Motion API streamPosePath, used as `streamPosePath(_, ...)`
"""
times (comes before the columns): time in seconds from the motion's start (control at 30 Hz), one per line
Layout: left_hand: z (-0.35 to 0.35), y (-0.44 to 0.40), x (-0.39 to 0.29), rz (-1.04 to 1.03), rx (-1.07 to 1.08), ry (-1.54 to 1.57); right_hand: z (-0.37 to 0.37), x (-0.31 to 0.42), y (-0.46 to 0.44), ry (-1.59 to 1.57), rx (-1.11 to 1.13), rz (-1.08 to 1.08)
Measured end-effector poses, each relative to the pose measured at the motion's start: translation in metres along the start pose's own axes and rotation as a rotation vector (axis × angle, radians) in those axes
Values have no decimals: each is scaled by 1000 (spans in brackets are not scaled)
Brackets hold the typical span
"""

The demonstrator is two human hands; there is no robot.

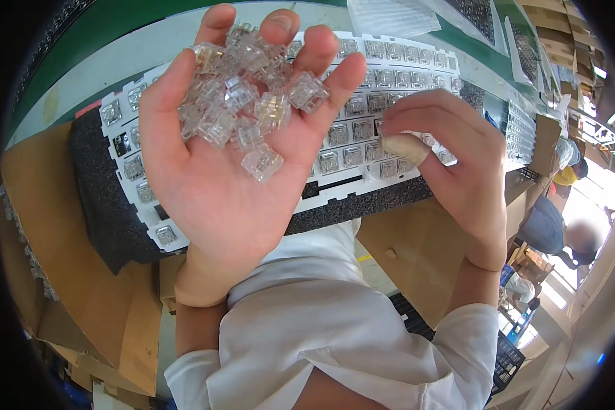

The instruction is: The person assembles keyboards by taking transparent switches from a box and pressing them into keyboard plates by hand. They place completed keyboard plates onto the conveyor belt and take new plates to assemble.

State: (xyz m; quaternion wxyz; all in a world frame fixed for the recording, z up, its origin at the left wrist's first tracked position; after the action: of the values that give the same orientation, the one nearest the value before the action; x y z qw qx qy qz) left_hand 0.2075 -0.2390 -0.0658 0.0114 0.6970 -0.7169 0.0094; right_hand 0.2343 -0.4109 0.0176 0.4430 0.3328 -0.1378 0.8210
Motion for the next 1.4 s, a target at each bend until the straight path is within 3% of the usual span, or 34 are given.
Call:
streamPosePath(0.13, -16, 5, 17, -61, -82, 180, -5, 3, 1, 77, -23, 24)
streamPosePath(0.23, -8, 6, 25, -141, -23, 319, -3, 1, 0, 102, -34, 74)
streamPosePath(0.43, -17, 5, 13, -21, -94, 153, -2, -6, 0, 112, -1, 109)
streamPosePath(0.53, -15, 6, 16, -61, -70, 216, -1, -3, -2, 116, 50, 113)
streamPosePath(0.63, -8, 7, 26, -150, -14, 313, 3, 12, -8, 344, 202, 221)
streamPosePath(0.73, -9, 7, 23, -153, 15, 227, 6, 8, -36, 345, 431, 103)
streamPosePath(0.87, -5, 6, 18, -174, 25, 127, -1, 8, -60, 390, 520, 9)
streamPosePath(0.97, -5, 8, 15, -131, 29, 138, 4, 7, -56, 357, 418, 323)
streamPosePath(1.07, -11, 10, 14, -133, 5, 133, 7, 42, -53, 424, 428, 266)
streamPosePath(1.13, -23, 10, 5, -79, -49, 4, -6, 59, -47, 180, 220, 403)
streamPosePath(1.3, -44, 6, 10, -164, -237, -157, -39, 59, -33, 53, -33, 375)
streamPosePath(1.4, -23, 2, -5, -225, -2, -329, -52, 59, -29, -25, -154, 355)
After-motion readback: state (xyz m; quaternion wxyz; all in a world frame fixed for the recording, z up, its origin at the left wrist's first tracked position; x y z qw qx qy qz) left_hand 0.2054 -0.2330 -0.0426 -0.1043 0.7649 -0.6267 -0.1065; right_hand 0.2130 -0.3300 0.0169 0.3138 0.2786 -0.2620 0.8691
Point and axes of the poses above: each hand's wrist, its own y-axis away from the middle knuckle, its own z-axis out of the back of the hand, x = y × z, the point moved 3 cm from there along -y, towards the middle knuckle, and after that the axes turned 8 degrees about -y, right-handed, at the moved point
